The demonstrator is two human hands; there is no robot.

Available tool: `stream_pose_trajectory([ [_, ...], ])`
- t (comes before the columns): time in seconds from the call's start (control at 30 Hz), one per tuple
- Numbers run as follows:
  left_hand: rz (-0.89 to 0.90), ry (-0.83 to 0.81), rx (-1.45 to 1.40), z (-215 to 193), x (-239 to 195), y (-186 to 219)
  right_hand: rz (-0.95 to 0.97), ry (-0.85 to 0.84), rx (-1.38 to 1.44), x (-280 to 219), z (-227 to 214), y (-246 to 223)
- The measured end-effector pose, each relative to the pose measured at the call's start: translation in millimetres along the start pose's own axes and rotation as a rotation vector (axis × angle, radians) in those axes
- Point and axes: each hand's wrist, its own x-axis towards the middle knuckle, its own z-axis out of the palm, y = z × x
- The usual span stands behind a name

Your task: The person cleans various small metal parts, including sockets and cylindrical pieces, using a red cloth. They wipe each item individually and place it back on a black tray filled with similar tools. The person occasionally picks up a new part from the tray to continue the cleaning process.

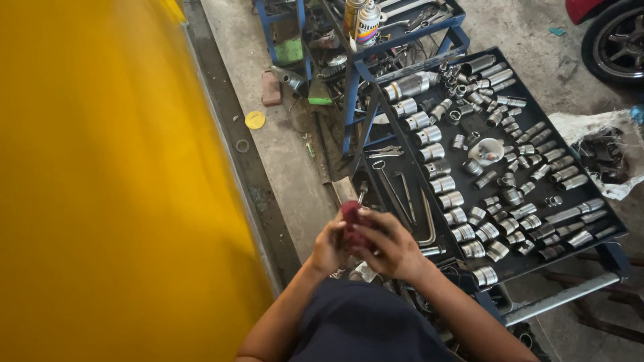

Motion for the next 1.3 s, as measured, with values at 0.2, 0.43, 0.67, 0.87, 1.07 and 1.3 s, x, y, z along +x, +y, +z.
stream_pose_trajectory([
  [0.2,0.042,-0.078,0.003,-49,6,-33,-0.016,-0.098,0.091,23,-19,-6],
  [0.43,-0.002,0.023,-0.118,-54,6,-39,-0.103,-0.118,0.122,5,-2,-4],
  [0.67,0.017,0.150,-0.250,-54,9,-43,-0.023,-0.106,0.080,-3,15,-1],
  [0.87,0.001,0.055,-0.229,-43,1,-30,-0.015,0.056,-0.048,6,20,-8],
  [1.07,-0.019,-0.028,-0.148,-46,10,-32,0.205,0.112,0.066,7,16,-7],
  [1.3,-0.038,0.262,0.069,-32,15,-32,0.145,0.097,0.081,10,6,-6],
])
